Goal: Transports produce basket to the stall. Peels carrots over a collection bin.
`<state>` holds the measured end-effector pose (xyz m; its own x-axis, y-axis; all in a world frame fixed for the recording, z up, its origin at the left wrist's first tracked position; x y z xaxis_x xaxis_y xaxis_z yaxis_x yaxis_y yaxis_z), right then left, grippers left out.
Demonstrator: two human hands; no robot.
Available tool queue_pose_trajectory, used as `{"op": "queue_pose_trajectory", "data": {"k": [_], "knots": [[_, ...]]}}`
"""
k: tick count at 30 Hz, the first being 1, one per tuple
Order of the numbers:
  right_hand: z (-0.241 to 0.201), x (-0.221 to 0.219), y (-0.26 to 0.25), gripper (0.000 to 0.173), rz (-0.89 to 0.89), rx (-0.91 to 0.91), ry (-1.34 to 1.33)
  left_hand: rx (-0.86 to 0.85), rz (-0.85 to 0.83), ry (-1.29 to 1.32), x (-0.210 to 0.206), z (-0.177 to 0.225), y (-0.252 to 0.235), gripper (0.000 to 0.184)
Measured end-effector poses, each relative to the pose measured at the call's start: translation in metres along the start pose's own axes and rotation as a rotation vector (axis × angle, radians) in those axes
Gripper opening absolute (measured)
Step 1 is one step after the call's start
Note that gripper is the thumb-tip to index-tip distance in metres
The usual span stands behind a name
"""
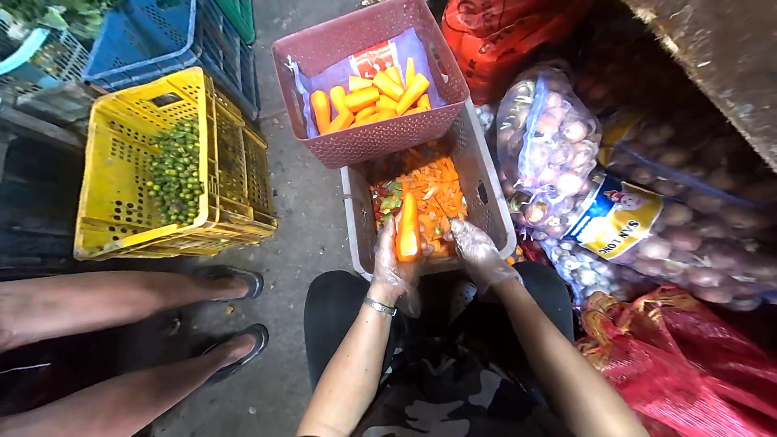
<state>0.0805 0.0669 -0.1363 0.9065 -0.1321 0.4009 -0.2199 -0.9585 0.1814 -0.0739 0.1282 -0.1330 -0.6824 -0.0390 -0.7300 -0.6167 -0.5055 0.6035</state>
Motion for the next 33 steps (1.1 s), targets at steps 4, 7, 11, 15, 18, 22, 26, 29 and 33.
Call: {"op": "queue_pose_trajectory", "data": {"k": [4,7,11,15,18,22,26,29,33], "knots": [[-0.032,-0.008,0.039,0.058,-0.094,0.150,0.378,-0.048,0.218,0.060,0.009,0.006,-0.008,0.046],[-0.039,-0.021,0.050,0.067,-0.202,0.188,0.458,-0.065,0.326,0.104,0.009,0.007,-0.009,0.042],[-0.039,-0.029,0.045,0.066,-0.236,0.168,0.495,-0.056,0.324,0.129,0.005,0.006,-0.005,0.039],[-0.033,-0.027,0.027,0.058,-0.088,0.138,0.576,-0.094,0.356,-0.056,0.009,0.003,-0.005,0.037],[-0.024,-0.008,0.002,0.058,-0.193,-0.131,0.510,-0.105,0.314,-0.155,0.013,-0.003,-0.008,0.041],[-0.041,-0.011,0.017,0.053,-0.257,0.066,0.464,-0.141,0.383,-0.177,0.021,0.004,-0.012,0.041],[-0.036,-0.019,0.021,0.056,-0.205,0.196,0.571,-0.155,0.440,-0.289,0.017,0.006,-0.011,0.043],[-0.031,-0.021,0.006,0.058,-0.290,0.067,0.573,-0.112,0.458,-0.264,0.016,0.002,-0.008,0.045],[-0.029,-0.017,-0.022,0.053,-0.288,0.005,0.442,-0.047,0.400,-0.199,0.015,-0.004,-0.011,0.043]]}}
Point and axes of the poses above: each hand's wrist, its own y-axis away from the middle knuckle, its own x-axis out of the back of the hand, z = x × y, the point moved 4 cm from there along -y, towards the middle knuckle, and after that the axes turned 13 degrees about x, right-handed, at the moved point
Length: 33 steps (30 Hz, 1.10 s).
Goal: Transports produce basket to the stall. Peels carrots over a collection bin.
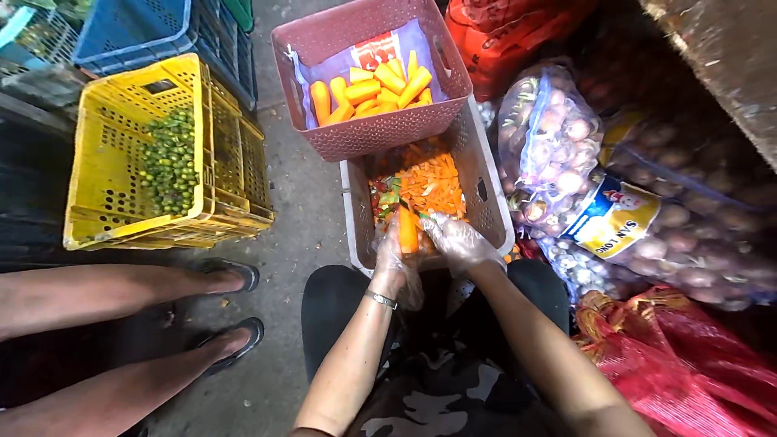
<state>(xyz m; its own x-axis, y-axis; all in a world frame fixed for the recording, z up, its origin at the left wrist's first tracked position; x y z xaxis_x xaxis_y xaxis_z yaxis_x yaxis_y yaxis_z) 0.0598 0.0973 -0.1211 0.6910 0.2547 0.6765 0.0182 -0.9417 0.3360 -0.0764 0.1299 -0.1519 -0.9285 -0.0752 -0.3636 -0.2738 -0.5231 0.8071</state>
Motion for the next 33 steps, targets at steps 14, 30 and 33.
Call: {"op": "queue_pose_trajectory", "data": {"k": [14,30,33], "knots": [[0.002,-0.003,0.058,0.052,0.334,0.164,-0.079,0.017,-0.103,0.178,-0.001,0.010,0.007,0.042],[-0.015,0.001,0.027,0.055,0.023,-0.138,0.122,-0.114,-0.113,0.091,0.000,0.008,0.007,0.043],[-0.009,0.012,0.029,0.052,0.100,-0.066,0.044,-0.115,-0.075,0.040,0.003,0.009,0.005,0.045]]}}
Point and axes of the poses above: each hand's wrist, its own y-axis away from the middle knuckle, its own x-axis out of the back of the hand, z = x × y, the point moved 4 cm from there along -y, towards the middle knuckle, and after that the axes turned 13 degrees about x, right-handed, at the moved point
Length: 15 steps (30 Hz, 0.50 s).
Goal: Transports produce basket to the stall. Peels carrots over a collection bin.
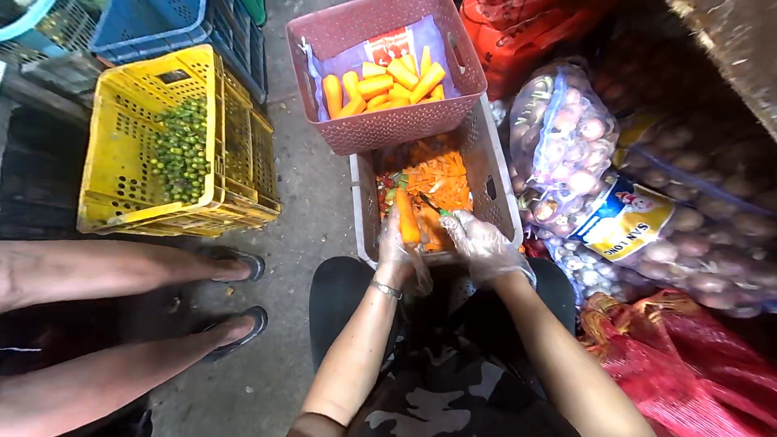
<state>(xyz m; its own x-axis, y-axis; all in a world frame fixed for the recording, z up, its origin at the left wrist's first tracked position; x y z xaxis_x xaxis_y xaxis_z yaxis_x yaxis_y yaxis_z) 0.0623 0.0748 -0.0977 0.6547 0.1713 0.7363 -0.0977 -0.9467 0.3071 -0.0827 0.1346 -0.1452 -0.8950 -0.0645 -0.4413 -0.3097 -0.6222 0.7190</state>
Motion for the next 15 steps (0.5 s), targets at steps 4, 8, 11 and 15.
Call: {"op": "queue_pose_trajectory", "data": {"k": [4,8,11,15], "knots": [[-0.012,-0.009,0.026,0.049,0.185,0.365,0.039,-0.077,0.126,-0.185,0.004,0.004,-0.001,0.051],[-0.008,-0.014,0.032,0.053,0.235,0.445,0.094,-0.068,0.094,-0.143,0.001,0.000,0.000,0.050],[-0.007,-0.015,0.024,0.053,0.215,0.418,0.114,-0.078,0.059,-0.109,0.001,-0.001,-0.002,0.047],[0.007,-0.001,-0.007,0.052,-0.051,0.030,0.015,-0.092,-0.044,-0.144,-0.003,-0.005,0.000,0.046]]}}
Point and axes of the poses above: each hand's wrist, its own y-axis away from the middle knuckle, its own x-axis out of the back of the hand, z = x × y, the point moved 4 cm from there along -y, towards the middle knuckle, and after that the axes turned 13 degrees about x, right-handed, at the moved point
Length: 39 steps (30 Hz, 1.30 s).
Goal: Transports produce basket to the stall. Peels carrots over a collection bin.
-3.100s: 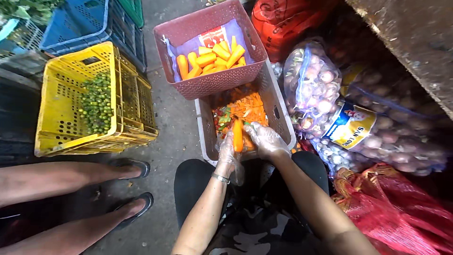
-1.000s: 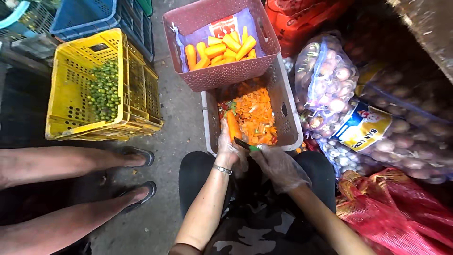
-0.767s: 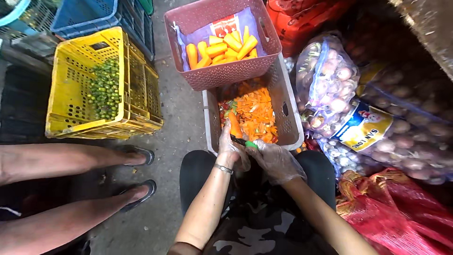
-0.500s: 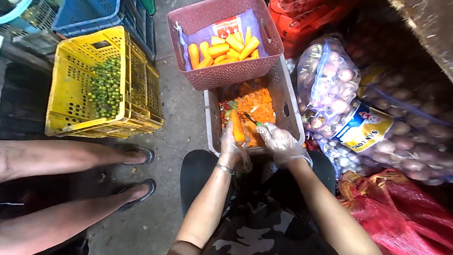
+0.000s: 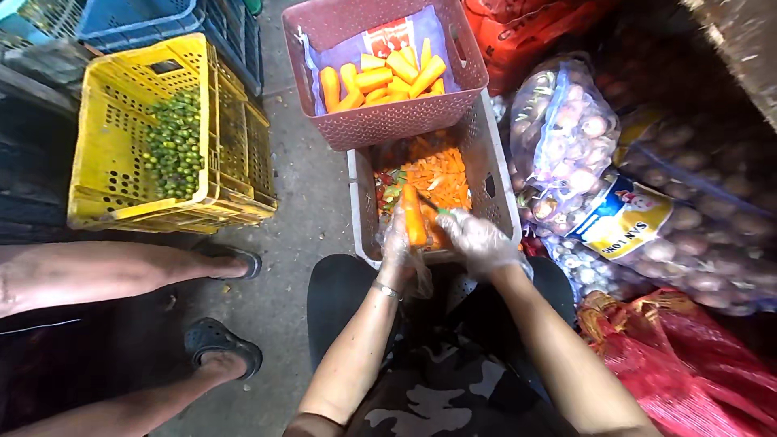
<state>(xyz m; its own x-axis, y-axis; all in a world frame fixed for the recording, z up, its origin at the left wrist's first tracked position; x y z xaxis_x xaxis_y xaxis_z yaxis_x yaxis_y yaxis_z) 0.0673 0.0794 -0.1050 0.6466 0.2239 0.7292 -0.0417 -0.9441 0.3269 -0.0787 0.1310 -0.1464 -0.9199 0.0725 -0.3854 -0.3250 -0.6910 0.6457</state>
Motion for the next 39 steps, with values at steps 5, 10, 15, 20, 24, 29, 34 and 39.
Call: {"op": "queue_pose_trajectory", "data": {"k": [5,10,15,20,24,29,34,39], "knots": [[0.008,0.005,-0.002,0.051,0.077,-0.009,-0.074,0.063,0.097,0.071,0.000,0.004,-0.002,0.047],[-0.022,-0.011,0.035,0.058,0.055,0.208,0.005,0.043,0.214,-0.045,0.004,0.007,-0.003,0.051],[-0.019,-0.013,0.041,0.059,0.123,0.283,0.052,0.006,0.177,-0.027,0.004,0.004,-0.003,0.046],[-0.021,-0.011,0.025,0.055,0.116,0.191,0.118,0.016,0.160,-0.065,0.002,0.004,-0.001,0.048],[-0.019,-0.007,-0.007,0.052,-0.034,0.050,0.053,0.069,0.129,0.011,-0.002,0.001,-0.003,0.046],[0.006,0.000,-0.025,0.055,0.060,-0.086,-0.143,0.122,0.067,0.034,-0.008,-0.001,0.004,0.046],[0.020,0.010,-0.013,0.055,0.066,-0.113,-0.139,0.181,-0.005,0.119,-0.006,0.003,0.002,0.047],[-0.009,0.010,0.021,0.048,0.046,0.080,-0.011,0.249,0.018,0.186,-0.008,0.003,0.004,0.041]]}}
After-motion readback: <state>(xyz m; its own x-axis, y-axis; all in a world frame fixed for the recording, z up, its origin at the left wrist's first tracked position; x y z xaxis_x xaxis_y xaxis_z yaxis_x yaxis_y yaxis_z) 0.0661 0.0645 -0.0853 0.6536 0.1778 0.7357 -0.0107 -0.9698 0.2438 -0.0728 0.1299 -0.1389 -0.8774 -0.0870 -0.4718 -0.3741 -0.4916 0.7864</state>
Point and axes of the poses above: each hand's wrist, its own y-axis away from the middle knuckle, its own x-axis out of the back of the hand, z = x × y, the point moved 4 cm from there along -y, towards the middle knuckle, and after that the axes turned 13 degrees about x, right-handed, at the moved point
